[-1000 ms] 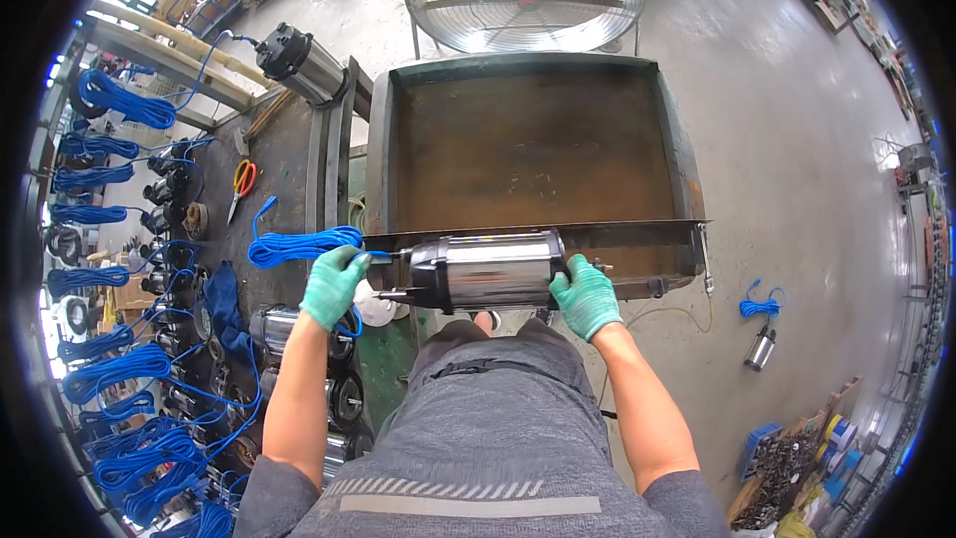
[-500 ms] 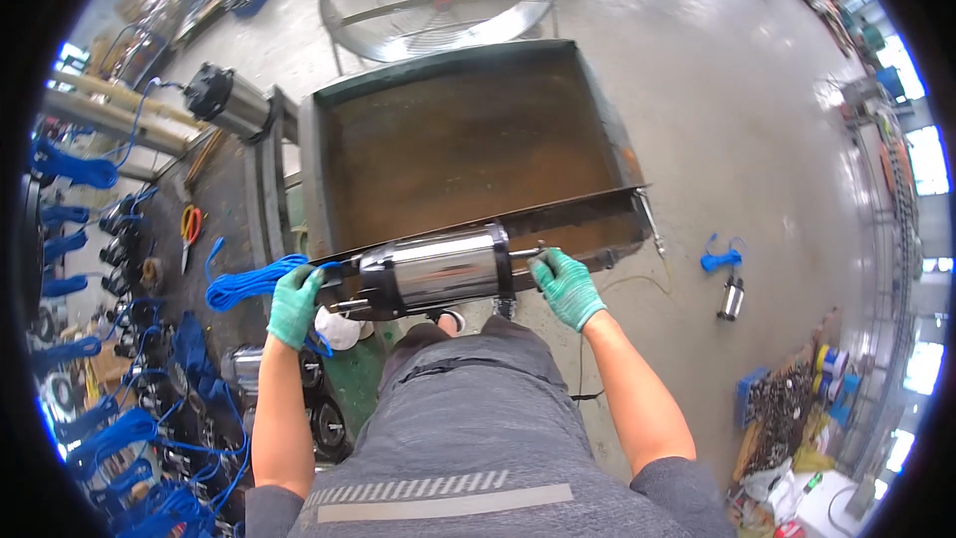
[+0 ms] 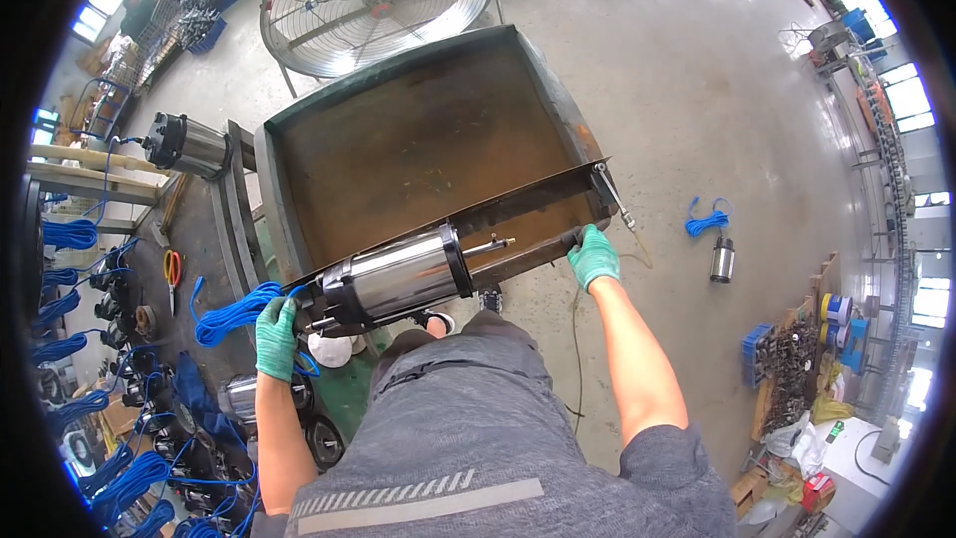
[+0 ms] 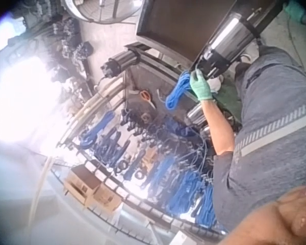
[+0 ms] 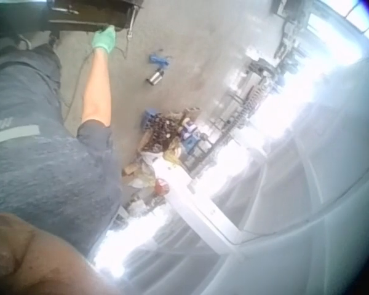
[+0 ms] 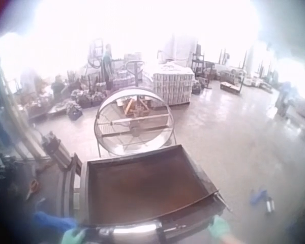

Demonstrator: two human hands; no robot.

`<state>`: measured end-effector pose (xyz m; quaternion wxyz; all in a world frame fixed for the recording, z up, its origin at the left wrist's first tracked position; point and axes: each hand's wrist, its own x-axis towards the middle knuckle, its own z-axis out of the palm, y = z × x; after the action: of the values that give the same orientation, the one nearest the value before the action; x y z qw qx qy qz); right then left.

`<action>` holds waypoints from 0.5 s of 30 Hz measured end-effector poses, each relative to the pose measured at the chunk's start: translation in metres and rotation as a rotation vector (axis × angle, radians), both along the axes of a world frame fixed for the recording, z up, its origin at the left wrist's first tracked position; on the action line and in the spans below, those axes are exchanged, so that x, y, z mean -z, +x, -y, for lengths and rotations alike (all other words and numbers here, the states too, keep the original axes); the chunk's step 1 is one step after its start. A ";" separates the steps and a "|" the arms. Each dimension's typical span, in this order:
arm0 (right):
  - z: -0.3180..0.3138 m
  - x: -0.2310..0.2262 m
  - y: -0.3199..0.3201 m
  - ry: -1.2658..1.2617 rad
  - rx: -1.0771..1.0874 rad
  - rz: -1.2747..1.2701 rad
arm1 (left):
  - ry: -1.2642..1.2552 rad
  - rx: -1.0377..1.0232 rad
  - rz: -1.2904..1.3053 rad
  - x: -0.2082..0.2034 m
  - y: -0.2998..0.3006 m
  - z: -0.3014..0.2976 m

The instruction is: The person connects cables to a pump motor, lowers it into a water tank for testing, then lifts it out and places it onto a storage rack with other units.

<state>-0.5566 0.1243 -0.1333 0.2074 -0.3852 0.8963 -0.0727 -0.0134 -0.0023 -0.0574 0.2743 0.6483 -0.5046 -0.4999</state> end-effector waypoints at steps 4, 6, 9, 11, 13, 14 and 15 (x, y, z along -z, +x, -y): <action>-0.003 -0.054 0.001 0.203 -0.131 -0.024 | 0.011 -0.043 -0.024 0.000 -0.002 -0.001; -0.018 -0.074 -0.011 0.228 -0.189 0.041 | -0.009 -0.055 -0.032 0.003 0.002 -0.004; -0.040 -0.129 -0.014 0.125 0.085 0.628 | -0.015 -0.015 0.055 -0.003 0.003 -0.004; -0.057 -0.152 -0.019 -0.110 0.073 0.772 | 0.048 0.017 0.007 -0.015 -0.002 -0.002; -0.071 -0.168 -0.026 -0.226 -0.051 0.803 | 0.065 0.042 -0.014 -0.013 -0.001 -0.001; -0.069 -0.170 -0.024 -0.288 -0.092 0.775 | 0.085 0.041 -0.011 -0.013 0.000 -0.001; -0.067 -0.170 -0.022 -0.350 -0.133 0.748 | 0.083 0.036 -0.008 -0.016 0.003 -0.003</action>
<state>-0.5789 0.1913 0.0372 0.4543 -0.4188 0.7065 -0.3451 -0.0108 0.0006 -0.0413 0.2400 0.6482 -0.4937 -0.5277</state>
